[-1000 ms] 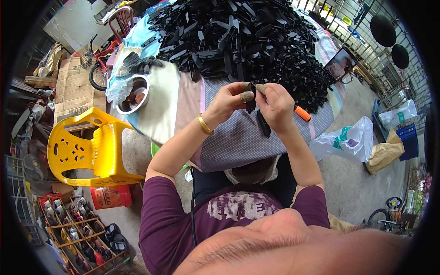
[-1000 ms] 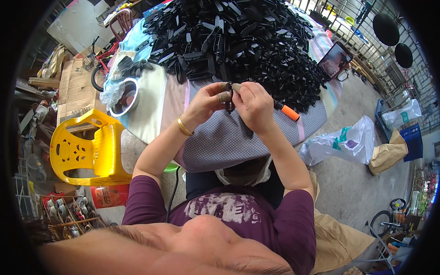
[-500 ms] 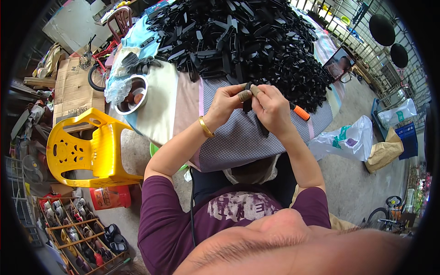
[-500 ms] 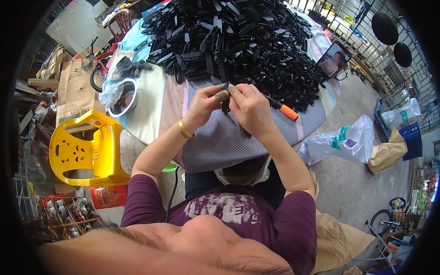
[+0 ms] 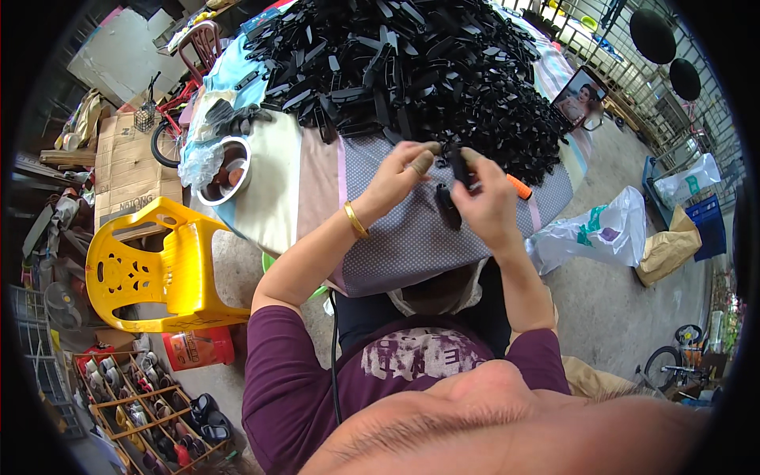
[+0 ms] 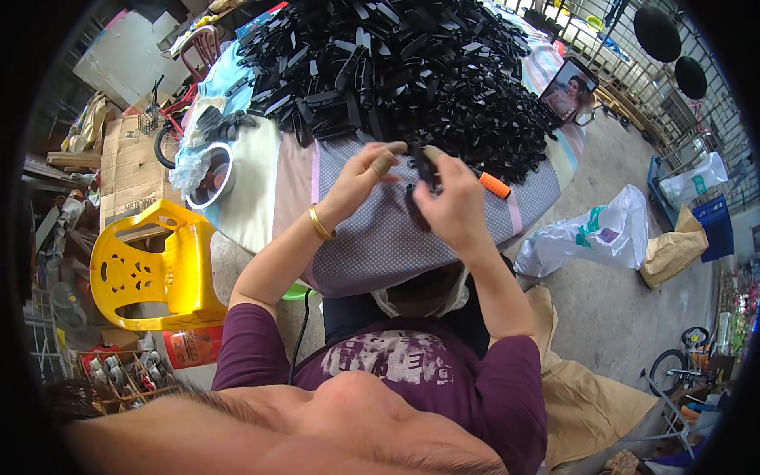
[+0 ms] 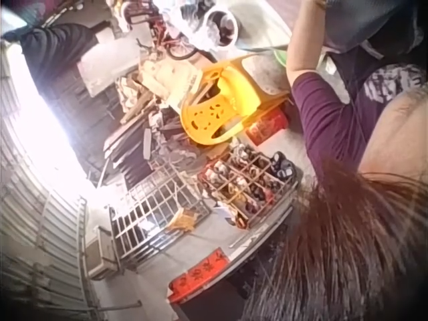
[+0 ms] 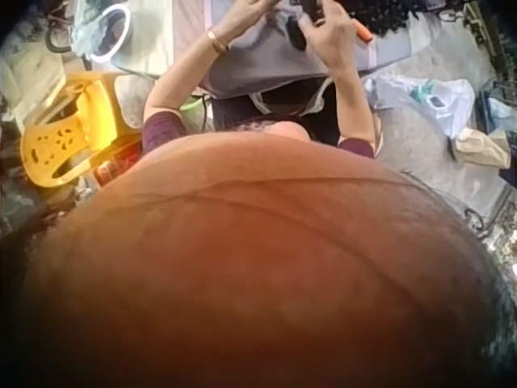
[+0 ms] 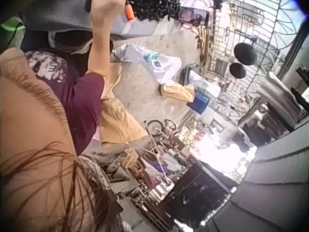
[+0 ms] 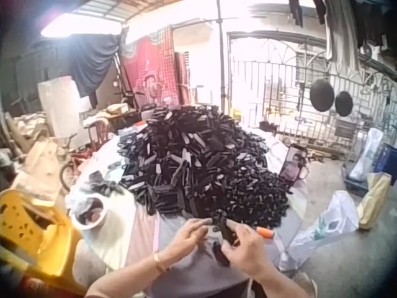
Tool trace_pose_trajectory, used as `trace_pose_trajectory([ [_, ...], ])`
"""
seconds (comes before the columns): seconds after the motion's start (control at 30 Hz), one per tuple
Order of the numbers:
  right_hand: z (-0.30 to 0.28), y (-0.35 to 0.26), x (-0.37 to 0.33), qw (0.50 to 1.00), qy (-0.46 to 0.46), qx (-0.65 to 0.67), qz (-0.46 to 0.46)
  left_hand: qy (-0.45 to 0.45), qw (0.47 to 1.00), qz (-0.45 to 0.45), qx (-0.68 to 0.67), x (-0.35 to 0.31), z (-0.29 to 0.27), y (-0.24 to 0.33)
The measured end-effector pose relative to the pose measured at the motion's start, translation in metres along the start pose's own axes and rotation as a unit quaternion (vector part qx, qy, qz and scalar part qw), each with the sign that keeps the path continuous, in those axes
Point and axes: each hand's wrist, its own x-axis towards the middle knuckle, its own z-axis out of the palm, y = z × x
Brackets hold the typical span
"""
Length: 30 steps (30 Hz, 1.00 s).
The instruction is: Assembling small black plastic hardware components using hands and a small tool.
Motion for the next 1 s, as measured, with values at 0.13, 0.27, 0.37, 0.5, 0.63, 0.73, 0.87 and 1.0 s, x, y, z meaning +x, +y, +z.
trace_pose_trajectory([
  [0.13,-0.026,0.014,-0.012,0.992,-0.045,-0.115,0.029,0.171,0.838,0.156,0.494,0.016,-0.033,0.004],
  [0.27,-0.015,0.018,-0.026,0.987,-0.112,-0.116,-0.025,0.23,0.76,0.118,0.596,0.026,-0.065,-0.01],
  [0.37,-0.016,0.015,-0.028,0.987,-0.124,-0.101,-0.032,0.204,0.741,0.068,0.636,0.025,-0.065,-0.005],
  [0.5,-0.017,0.013,-0.025,0.987,-0.14,-0.075,-0.037,0.176,0.735,-0.006,0.655,0.026,-0.063,0.005],
  [0.63,-0.008,0.031,-0.001,0.993,-0.079,-0.068,-0.064,0.197,0.737,0.029,0.646,0.019,-0.058,0.007],
  [0.73,0.005,0.034,0.026,0.986,-0.116,-0.083,-0.085,0.19,0.835,0.03,0.516,0.014,-0.053,0.017],
  [0.87,0.027,0.046,0.049,0.947,-0.213,-0.201,-0.129,0.004,0.988,-0.088,0.127,0.02,-0.063,0.014],
  [1.0,0.029,0.045,0.056,0.906,-0.259,-0.281,-0.183,-0.073,0.986,-0.126,-0.081,0.021,-0.059,0.01],
])
